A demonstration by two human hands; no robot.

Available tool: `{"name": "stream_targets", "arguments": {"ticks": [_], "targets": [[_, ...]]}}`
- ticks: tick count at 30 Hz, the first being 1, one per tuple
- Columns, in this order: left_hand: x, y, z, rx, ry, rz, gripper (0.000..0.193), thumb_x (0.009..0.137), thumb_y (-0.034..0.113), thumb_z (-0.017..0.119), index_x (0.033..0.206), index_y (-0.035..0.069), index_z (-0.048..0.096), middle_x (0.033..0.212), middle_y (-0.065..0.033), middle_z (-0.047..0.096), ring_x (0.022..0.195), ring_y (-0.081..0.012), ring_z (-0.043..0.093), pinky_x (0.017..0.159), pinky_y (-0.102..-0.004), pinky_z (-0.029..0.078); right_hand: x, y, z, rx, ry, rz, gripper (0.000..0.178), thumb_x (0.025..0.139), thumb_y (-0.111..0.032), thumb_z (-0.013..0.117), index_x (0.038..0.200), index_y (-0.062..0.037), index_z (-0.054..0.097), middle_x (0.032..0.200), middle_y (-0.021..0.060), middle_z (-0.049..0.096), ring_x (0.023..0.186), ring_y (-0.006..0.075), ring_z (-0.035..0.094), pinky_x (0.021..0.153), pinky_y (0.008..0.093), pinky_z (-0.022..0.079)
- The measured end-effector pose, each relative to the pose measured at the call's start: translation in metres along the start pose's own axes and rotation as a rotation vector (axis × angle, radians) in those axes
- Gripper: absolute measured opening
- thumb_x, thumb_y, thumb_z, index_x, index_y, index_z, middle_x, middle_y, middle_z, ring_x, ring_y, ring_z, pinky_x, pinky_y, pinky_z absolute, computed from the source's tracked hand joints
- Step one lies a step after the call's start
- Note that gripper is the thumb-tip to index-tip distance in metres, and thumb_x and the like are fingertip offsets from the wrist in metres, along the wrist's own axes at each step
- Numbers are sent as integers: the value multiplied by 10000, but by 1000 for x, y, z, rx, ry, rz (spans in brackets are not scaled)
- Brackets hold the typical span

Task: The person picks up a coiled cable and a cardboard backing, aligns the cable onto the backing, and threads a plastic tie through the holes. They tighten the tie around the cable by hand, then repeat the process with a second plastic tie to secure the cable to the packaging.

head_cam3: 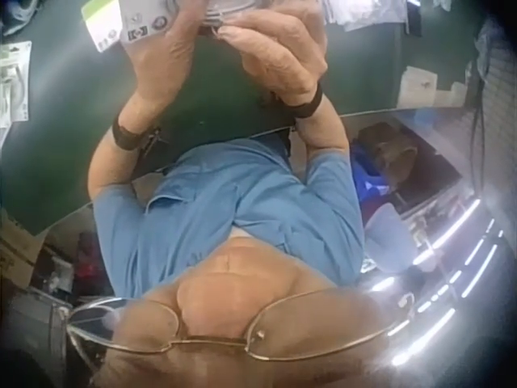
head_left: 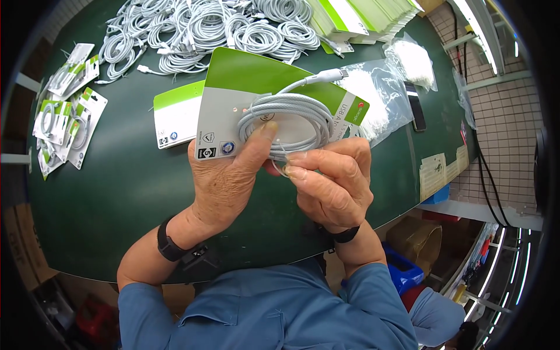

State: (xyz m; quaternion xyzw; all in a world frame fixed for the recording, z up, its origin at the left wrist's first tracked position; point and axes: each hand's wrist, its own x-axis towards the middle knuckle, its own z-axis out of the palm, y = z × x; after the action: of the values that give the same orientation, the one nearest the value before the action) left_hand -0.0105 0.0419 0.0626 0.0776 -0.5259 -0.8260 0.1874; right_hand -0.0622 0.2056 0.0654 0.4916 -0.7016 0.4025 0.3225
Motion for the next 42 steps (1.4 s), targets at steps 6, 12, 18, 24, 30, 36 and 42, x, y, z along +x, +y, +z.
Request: {"name": "stream_targets", "arguments": {"ticks": [6,12,18,24,30,36,42], "targets": [[1,-2,2,-12,8,6,216,959,46,767,1145,-36,692,994,-80,739,767,-117,713,553,-274,616,-1,3,6,12,53,31,407,708,19,887,1068,-136,780,1047,13,777,818,175,627,698,278,494],[2,-1,2,-8,-1,-29,217,960,46,765,1145,-39,692,988,-83,741,756,-121,715,554,-276,620,-3,5,5,14,55,55,355,749,2,885,1053,-137,767,1020,36,774,783,182,616,665,288,482],[1,0,1,-13,9,-21,202,962,47,763,1132,-38,695,980,-80,742,740,-120,714,553,-273,615,-2,1,6,40,42,67,254,832,-41,877,1028,-132,744,968,72,768,750,193,603,640,301,459],[1,1,-1,12,2,-24,190,963,47,762,1125,-32,700,966,-73,741,729,-116,712,552,-268,610,-1,-2,6,29,30,49,253,834,-37,874,1029,-132,745,962,70,768,744,192,602,640,298,456],[1,-1,0,-2,8,-22,180,964,50,763,1111,-34,702,953,-69,744,720,-111,709,554,-264,607,-3,3,10,36,59,64,340,750,22,873,1036,-130,771,1013,23,776,766,174,595,664,273,495],[-1,-3,0,-13,-3,-39,174,962,52,766,1098,-37,704,952,-67,746,719,-113,708,557,-259,608,-1,8,14,21,45,117,309,768,67,830,1021,-88,746,967,69,770,738,213,661,636,302,523],[1,-11,-3,79,-22,-15,160,971,47,756,1101,-32,708,933,-65,746,708,-107,693,564,-258,605,5,6,13,34,-45,185,259,797,123,774,1001,-30,730,920,135,762,766,263,761,638,317,595]]}}
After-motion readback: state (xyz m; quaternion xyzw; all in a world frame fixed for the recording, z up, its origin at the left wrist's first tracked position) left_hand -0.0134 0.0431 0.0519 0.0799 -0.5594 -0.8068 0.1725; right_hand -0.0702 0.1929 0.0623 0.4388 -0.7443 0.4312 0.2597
